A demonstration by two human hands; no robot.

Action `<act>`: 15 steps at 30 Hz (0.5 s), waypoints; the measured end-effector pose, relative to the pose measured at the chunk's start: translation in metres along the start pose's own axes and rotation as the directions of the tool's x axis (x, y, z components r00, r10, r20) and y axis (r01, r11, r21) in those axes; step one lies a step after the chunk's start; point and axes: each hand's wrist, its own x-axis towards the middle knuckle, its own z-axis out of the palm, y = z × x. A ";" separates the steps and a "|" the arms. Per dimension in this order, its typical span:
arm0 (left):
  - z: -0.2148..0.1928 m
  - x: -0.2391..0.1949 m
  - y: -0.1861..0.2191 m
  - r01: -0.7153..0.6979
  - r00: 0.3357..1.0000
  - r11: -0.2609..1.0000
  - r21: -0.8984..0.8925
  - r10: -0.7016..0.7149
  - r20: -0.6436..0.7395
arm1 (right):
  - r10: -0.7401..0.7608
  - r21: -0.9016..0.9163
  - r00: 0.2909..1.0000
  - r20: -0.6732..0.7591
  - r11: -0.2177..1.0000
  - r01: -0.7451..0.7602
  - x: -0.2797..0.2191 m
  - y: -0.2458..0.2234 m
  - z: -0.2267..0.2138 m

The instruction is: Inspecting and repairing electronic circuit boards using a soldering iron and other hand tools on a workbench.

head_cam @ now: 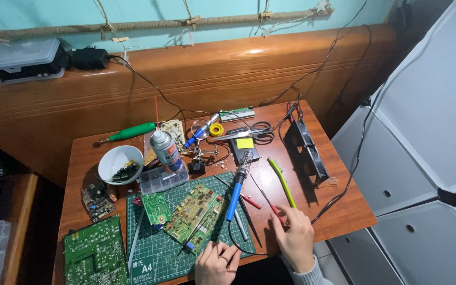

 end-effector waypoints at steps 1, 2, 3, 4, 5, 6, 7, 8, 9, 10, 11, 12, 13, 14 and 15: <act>-0.001 0.000 0.000 0.002 1.000 1.000 0.002 -0.002 0.000 | -0.001 0.002 1.000 0.002 1.000 0.001 0.006 -0.002 -0.001; -0.003 0.001 0.000 -0.008 1.000 1.000 -0.011 0.008 0.009 | 0.008 0.010 0.999 0.047 1.000 -0.008 0.012 -0.005 -0.003; -0.004 0.002 0.001 -0.017 1.000 1.000 -0.026 0.017 0.017 | 0.015 0.015 0.996 0.091 1.000 -0.016 0.019 -0.007 -0.004; -0.004 0.000 0.001 -0.015 1.000 1.000 -0.025 0.015 0.015 | 0.012 0.016 0.996 0.092 1.000 -0.014 0.023 -0.011 -0.003; -0.003 0.000 0.001 -0.011 1.000 1.000 -0.015 0.011 0.010 | -0.081 -0.019 0.988 0.130 0.996 0.085 0.028 -0.015 -0.003; -0.003 0.000 0.001 -0.008 1.000 1.000 -0.005 0.008 0.004 | -0.173 -0.050 0.970 0.170 0.982 0.183 0.034 -0.019 -0.002; -0.003 0.001 0.002 -0.004 1.000 1.000 -0.003 0.004 0.001 | -0.177 -0.048 0.969 0.172 0.981 0.188 0.039 -0.021 0.003; -0.004 0.002 0.003 -0.008 1.000 1.000 0.000 0.008 0.011 | -0.178 -0.108 0.957 0.231 0.973 0.206 0.045 -0.023 0.009; -0.005 0.003 0.003 -0.014 1.000 1.000 0.003 0.014 0.022 | -0.172 -0.166 0.942 0.288 0.960 0.226 0.050 -0.026 0.014; -0.004 0.002 0.002 -0.012 1.000 1.000 0.006 0.012 0.020 | -0.175 -0.163 0.941 0.289 0.960 0.229 0.052 -0.027 0.019; -0.003 0.001 0.001 0.001 0.999 1.000 0.011 -0.002 0.033 | -0.165 -0.158 0.934 0.318 0.962 0.224 0.054 -0.027 0.023; -0.001 0.000 0.000 0.015 0.999 1.000 0.017 -0.016 0.046 | -0.156 -0.152 0.925 0.347 0.964 0.219 0.056 -0.027 0.026; -0.002 0.001 0.001 0.015 0.999 1.000 0.016 -0.016 0.046 | -0.156 -0.154 0.925 0.347 0.963 0.220 0.055 -0.026 0.026; -0.003 0.002 0.001 -0.003 0.999 1.000 0.016 0.002 0.034 | -0.151 -0.128 0.922 0.358 0.970 0.209 0.053 -0.024 0.026; -0.004 0.002 0.001 -0.020 1.000 1.000 0.015 0.020 0.023 | -0.145 -0.103 0.918 0.370 0.975 0.196 0.050 -0.022 0.027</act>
